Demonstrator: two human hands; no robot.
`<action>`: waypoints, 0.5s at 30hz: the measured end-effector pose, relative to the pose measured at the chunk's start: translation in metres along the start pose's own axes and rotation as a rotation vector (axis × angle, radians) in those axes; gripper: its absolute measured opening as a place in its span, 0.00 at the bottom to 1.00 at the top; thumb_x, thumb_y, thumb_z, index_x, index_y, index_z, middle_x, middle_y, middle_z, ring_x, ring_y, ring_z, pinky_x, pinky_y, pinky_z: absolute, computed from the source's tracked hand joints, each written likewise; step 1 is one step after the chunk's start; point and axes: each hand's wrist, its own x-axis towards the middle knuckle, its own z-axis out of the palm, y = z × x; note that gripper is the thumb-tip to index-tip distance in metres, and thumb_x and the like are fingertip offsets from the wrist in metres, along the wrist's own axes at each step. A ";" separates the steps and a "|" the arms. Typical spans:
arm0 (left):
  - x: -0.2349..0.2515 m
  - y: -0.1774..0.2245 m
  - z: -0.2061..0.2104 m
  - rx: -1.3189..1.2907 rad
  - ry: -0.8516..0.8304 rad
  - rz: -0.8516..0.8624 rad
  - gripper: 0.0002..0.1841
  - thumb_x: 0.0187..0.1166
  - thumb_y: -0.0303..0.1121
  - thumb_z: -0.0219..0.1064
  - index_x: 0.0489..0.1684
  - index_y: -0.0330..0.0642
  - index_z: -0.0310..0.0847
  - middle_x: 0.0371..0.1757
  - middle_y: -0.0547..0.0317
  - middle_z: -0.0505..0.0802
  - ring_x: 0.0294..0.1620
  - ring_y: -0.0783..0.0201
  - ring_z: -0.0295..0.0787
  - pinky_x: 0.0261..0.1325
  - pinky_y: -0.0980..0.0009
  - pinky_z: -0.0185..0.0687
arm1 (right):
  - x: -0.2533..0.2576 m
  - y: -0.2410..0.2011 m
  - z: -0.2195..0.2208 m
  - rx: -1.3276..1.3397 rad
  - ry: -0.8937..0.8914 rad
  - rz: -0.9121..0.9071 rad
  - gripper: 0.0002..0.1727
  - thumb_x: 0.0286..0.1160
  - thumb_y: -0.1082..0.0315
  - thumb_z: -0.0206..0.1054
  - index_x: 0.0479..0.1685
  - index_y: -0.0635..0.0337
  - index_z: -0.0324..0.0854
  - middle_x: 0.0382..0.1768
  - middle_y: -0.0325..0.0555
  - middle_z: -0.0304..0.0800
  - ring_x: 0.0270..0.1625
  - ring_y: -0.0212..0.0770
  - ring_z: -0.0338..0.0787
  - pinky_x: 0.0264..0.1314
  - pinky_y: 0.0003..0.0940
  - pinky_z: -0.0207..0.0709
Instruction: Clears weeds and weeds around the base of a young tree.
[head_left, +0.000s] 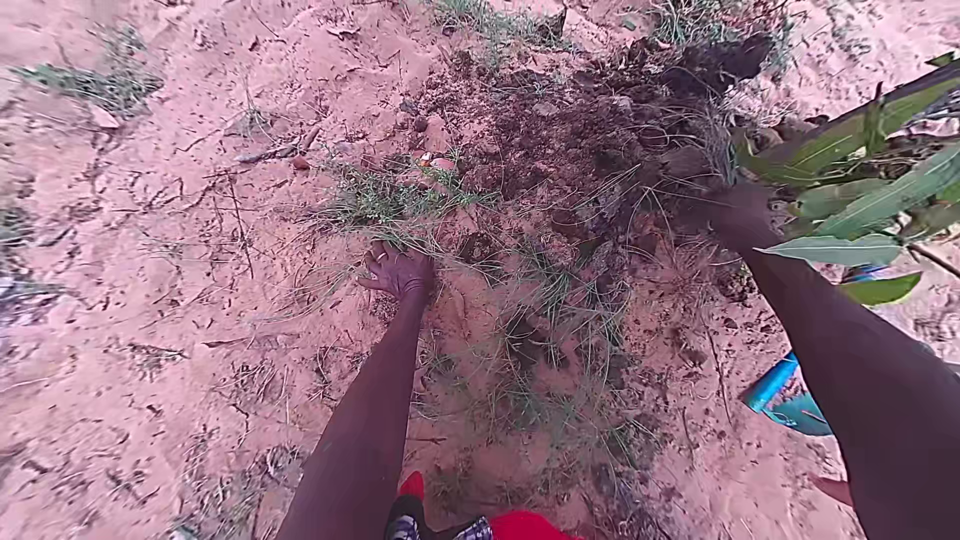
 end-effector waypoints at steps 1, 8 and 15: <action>-0.003 -0.002 0.004 0.005 -0.004 -0.003 0.34 0.87 0.54 0.45 0.91 0.50 0.62 0.94 0.57 0.62 0.96 0.47 0.44 0.86 0.26 0.23 | -0.017 -0.008 0.013 0.033 0.014 0.057 0.22 0.88 0.62 0.61 0.61 0.78 0.79 0.59 0.82 0.84 0.66 0.80 0.82 0.65 0.78 0.70; -0.005 0.002 0.000 0.015 -0.017 0.011 0.35 0.87 0.55 0.46 0.93 0.48 0.58 0.94 0.55 0.61 0.96 0.46 0.43 0.87 0.27 0.23 | -0.109 0.000 0.050 -0.024 -0.171 -0.126 0.23 0.77 0.62 0.71 0.63 0.72 0.82 0.50 0.76 0.89 0.57 0.77 0.88 0.58 0.76 0.73; -0.004 0.003 0.000 0.009 -0.010 -0.006 0.37 0.87 0.57 0.45 0.92 0.47 0.58 0.95 0.55 0.59 0.96 0.46 0.42 0.87 0.27 0.22 | -0.084 0.056 0.026 -0.133 0.175 -0.204 0.16 0.73 0.79 0.66 0.58 0.76 0.83 0.56 0.81 0.86 0.64 0.83 0.83 0.62 0.78 0.72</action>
